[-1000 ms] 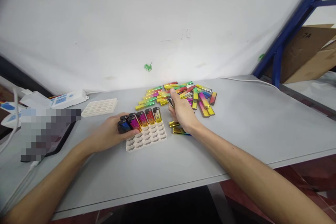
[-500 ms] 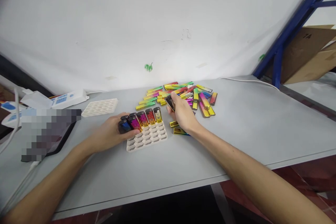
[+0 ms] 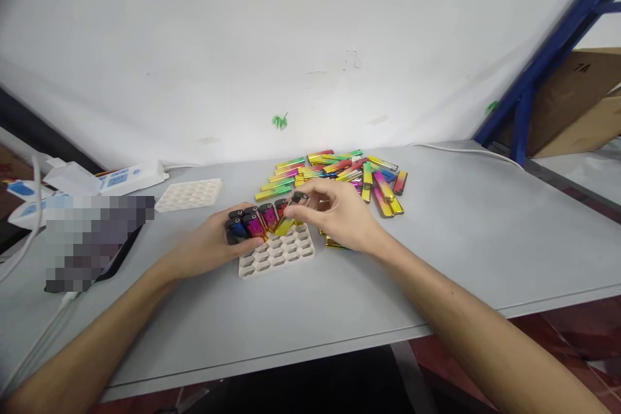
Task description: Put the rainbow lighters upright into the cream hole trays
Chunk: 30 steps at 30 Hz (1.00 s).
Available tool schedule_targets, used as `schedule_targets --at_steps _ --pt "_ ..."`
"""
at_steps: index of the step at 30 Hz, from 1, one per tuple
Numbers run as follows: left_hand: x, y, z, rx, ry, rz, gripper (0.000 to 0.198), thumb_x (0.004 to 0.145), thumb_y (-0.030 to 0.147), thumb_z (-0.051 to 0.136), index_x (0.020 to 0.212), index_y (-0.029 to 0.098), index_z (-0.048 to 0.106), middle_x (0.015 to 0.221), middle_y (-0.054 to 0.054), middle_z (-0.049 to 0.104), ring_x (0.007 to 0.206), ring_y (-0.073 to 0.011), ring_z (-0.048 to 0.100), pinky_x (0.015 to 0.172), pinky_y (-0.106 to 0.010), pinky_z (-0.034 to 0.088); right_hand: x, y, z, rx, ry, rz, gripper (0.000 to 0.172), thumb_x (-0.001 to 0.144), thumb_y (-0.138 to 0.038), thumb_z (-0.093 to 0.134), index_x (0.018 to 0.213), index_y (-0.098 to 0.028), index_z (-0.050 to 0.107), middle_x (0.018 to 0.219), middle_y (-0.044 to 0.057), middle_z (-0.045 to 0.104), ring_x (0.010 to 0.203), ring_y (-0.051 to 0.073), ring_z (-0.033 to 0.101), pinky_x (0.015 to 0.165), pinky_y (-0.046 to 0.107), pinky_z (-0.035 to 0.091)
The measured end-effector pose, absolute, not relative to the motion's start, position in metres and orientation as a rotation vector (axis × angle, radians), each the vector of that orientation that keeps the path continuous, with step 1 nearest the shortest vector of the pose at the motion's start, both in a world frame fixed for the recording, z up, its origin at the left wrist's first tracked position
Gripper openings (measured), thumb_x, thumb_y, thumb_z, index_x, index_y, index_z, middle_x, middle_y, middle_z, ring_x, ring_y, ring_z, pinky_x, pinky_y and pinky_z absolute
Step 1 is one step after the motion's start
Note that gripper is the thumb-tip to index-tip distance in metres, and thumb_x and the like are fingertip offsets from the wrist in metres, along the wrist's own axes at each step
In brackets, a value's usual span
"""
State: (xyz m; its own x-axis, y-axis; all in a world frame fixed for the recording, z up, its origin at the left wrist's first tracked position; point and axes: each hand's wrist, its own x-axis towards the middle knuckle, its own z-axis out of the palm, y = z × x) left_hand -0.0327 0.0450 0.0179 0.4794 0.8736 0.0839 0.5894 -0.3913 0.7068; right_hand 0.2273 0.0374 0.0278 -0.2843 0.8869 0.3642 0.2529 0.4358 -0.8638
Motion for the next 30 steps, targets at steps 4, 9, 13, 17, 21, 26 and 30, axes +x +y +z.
schedule_targets --at_steps 4,9,13,17,21,26,30 --pt "-0.029 0.043 0.019 2.024 1.176 0.605 0.050 0.080 0.047 0.077 0.122 0.023 0.063 0.110 -0.003 0.073 0.094 -0.0218 0.067 0.082 -0.033 0.053 0.213 0.033 0.016 -0.947 -1.918 0.588 0.025 0.082 -0.036 0.082 0.095 -0.021 0.069 0.084 0.001 0.072 0.063 0.013 0.061 0.061 0.028 0.049" --pt "-0.023 0.044 0.013 1.963 1.167 0.670 0.045 0.076 0.050 0.081 0.110 0.023 0.068 0.097 0.001 0.073 0.084 -0.0193 0.066 0.075 -0.030 0.052 0.203 0.029 0.007 -1.120 -1.991 0.384 0.029 0.086 -0.040 0.079 0.105 -0.024 0.064 0.089 0.002 0.074 0.062 0.014 0.060 0.057 0.026 0.044" --pt "-0.019 0.045 0.010 1.932 1.217 0.726 0.035 0.076 0.049 0.080 0.093 0.021 0.068 0.081 0.003 0.068 0.074 -0.0169 0.061 0.066 -0.028 0.048 0.201 0.027 0.008 -1.128 -2.098 0.184 0.017 0.094 -0.040 0.069 0.102 -0.025 0.067 0.091 0.003 0.073 0.067 0.015 0.060 0.056 0.026 0.039" --pt "-0.016 0.045 0.011 1.943 1.251 0.760 0.032 0.074 0.046 0.081 0.090 0.021 0.068 0.080 0.004 0.067 0.074 -0.0160 0.059 0.066 -0.027 0.046 0.200 0.026 0.011 -1.060 -2.141 0.098 0.016 0.099 -0.038 0.062 0.103 -0.025 0.069 0.094 0.004 0.072 0.066 0.013 0.058 0.057 0.027 0.039" --pt "-0.016 0.045 0.010 1.949 1.268 0.762 0.033 0.073 0.047 0.081 0.090 0.021 0.069 0.082 0.003 0.068 0.075 -0.0168 0.059 0.067 -0.028 0.046 0.200 0.027 0.010 -1.006 -2.092 0.193 0.014 0.099 -0.036 0.063 0.103 -0.024 0.068 0.094 0.004 0.073 0.069 0.014 0.060 0.060 0.027 0.043" --pt "-0.018 0.045 0.008 1.963 1.288 0.751 0.037 0.073 0.051 0.081 0.089 0.021 0.068 0.079 0.003 0.066 0.073 -0.0163 0.058 0.065 -0.027 0.046 0.204 0.028 0.011 -0.956 -2.103 0.266 0.011 0.100 -0.032 0.062 0.101 -0.023 0.068 0.096 0.003 0.073 0.073 0.014 0.063 0.064 0.026 0.047" --pt "-0.017 0.045 0.008 1.981 1.279 0.753 0.036 0.075 0.052 0.080 0.088 0.021 0.068 0.080 0.002 0.067 0.074 -0.0168 0.059 0.066 -0.028 0.047 0.205 0.028 0.011 -0.923 -2.180 0.215 0.017 0.103 -0.028 0.056 0.107 -0.024 0.071 0.098 0.004 0.074 0.077 0.015 0.065 0.064 0.027 0.048"
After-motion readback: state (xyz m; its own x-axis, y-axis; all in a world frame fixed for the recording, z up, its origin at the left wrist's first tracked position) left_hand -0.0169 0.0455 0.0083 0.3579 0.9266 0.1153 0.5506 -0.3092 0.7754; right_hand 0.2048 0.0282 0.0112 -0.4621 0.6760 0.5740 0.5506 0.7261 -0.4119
